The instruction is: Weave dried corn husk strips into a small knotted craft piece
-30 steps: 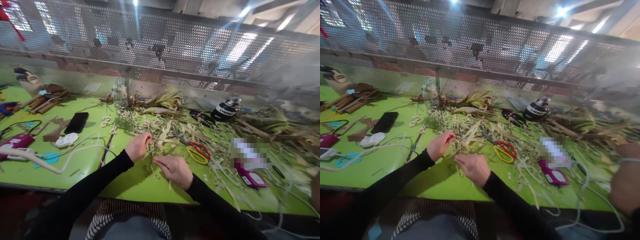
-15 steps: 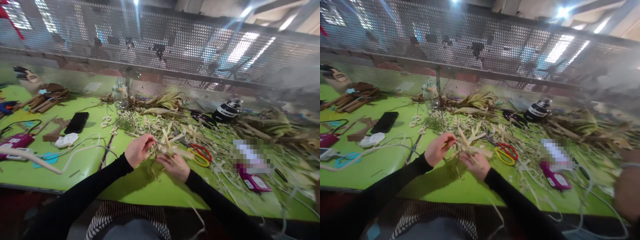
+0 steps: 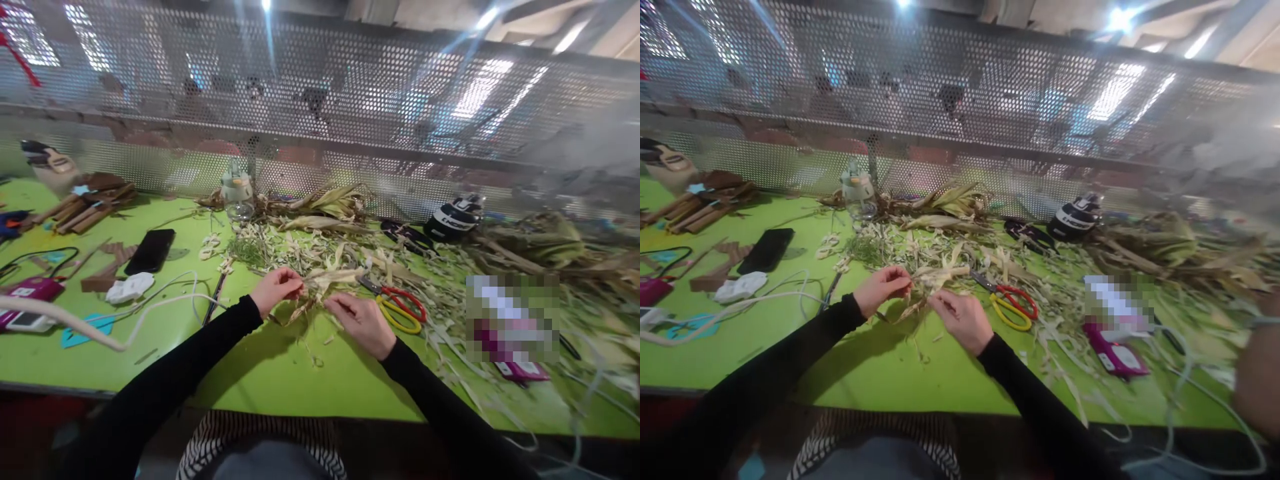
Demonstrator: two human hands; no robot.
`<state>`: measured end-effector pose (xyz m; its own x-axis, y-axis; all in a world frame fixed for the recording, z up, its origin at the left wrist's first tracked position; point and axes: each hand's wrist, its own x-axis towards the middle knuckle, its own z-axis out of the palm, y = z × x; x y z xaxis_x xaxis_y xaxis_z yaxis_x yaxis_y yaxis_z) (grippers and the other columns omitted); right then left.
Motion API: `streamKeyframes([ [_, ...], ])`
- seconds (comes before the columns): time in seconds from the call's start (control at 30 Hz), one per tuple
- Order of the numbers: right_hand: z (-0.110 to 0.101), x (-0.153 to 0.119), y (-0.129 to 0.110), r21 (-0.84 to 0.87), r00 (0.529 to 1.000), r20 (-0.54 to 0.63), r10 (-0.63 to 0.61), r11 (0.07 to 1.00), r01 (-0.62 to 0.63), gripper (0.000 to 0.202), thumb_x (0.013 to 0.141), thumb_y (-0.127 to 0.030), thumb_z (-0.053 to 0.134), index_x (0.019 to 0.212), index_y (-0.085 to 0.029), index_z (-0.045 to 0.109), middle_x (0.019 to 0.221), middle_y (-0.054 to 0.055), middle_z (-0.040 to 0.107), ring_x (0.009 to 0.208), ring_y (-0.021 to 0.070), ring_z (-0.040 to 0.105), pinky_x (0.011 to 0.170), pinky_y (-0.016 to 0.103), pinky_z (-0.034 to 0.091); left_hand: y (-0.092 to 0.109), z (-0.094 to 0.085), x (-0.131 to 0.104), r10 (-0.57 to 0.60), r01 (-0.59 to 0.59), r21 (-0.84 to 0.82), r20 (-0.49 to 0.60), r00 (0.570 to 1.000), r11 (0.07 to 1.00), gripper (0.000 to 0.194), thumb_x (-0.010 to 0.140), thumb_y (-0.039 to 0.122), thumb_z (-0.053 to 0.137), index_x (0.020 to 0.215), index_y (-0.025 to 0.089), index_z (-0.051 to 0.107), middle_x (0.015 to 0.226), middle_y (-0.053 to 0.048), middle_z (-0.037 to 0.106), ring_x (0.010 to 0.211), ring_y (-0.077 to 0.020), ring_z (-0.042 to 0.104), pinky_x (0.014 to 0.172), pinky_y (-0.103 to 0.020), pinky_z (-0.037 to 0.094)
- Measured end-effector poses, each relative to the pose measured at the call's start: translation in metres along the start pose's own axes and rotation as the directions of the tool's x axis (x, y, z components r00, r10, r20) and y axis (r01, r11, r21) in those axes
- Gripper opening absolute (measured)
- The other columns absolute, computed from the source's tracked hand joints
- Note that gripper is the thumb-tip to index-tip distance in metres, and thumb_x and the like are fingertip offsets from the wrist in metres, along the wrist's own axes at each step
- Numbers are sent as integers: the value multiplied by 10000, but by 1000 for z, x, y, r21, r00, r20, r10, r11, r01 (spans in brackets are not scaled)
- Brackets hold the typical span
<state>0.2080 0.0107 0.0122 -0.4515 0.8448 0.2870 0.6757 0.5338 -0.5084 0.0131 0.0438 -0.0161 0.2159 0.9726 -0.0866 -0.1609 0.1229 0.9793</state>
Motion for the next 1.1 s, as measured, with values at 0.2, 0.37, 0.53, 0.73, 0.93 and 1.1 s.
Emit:
streamKeyframes([
  [0.2, 12, 3, 12, 21, 997, -30, -64, 998, 65, 356, 912, -418, 440, 703, -171, 589, 573, -6, 562, 430, 86, 425, 424, 210, 304, 3, 0, -3, -73, 49, -303, -70, 995, 952, 112, 773, 114, 603, 870, 129, 549, 694, -10, 626, 577, -63, 583, 624, -200, 496],
  [0.37, 21, -2, 15, 31, 997, -36, -75, 997, 76, 340, 916, -387, 449, 710, -169, 608, 582, -3, 584, 438, 85, 444, 429, 209, 317, -1, 0, 0, -138, 106, -446, -39, 990, 889, 107, 770, 72, 616, 856, 122, 577, 687, -12, 636, 557, -54, 589, 575, -160, 497],
  [0.53, 24, -2, 20, 6, 996, -47, -74, 997, 75, 348, 914, -392, 450, 716, -169, 627, 590, 5, 605, 447, 88, 464, 446, 210, 331, 1, -1, -1, -193, 200, -536, 70, 979, 820, 132, 804, 45, 572, 914, 93, 627, 660, -5, 619, 552, -39, 593, 572, -122, 514],
  [0.73, 22, 5, 22, -16, 998, -59, 6, 1000, -7, 390, 896, -485, 442, 909, -159, 655, 549, -11, 559, 409, 87, 413, 424, 210, 297, 1, 0, -4, -188, 216, -592, 110, 976, 776, 96, 806, 39, 569, 859, 86, 633, 656, -14, 635, 549, -49, 607, 576, -130, 531],
  [0.93, 13, 31, 18, 391, 987, 96, 130, 907, -158, 408, 802, -483, 586, 1091, -195, 592, 664, -14, 567, 481, 89, 436, 436, 208, 342, -6, 7, -10, -99, 146, -506, 119, 988, 850, 113, 700, 100, 714, 772, 100, 627, 657, -16, 661, 560, -67, 620, 609, -161, 540],
  [1.1, -2, 42, 35, 790, 934, 83, 348, 549, -274, 711, 786, -449, 597, 1395, -256, 285, 583, -82, 396, 417, 69, 276, 365, 194, 259, -8, 6, -12, -126, 172, -518, 123, 984, 838, 125, 702, 129, 719, 788, 104, 631, 677, -20, 668, 580, -69, 624, 617, -167, 537],
])
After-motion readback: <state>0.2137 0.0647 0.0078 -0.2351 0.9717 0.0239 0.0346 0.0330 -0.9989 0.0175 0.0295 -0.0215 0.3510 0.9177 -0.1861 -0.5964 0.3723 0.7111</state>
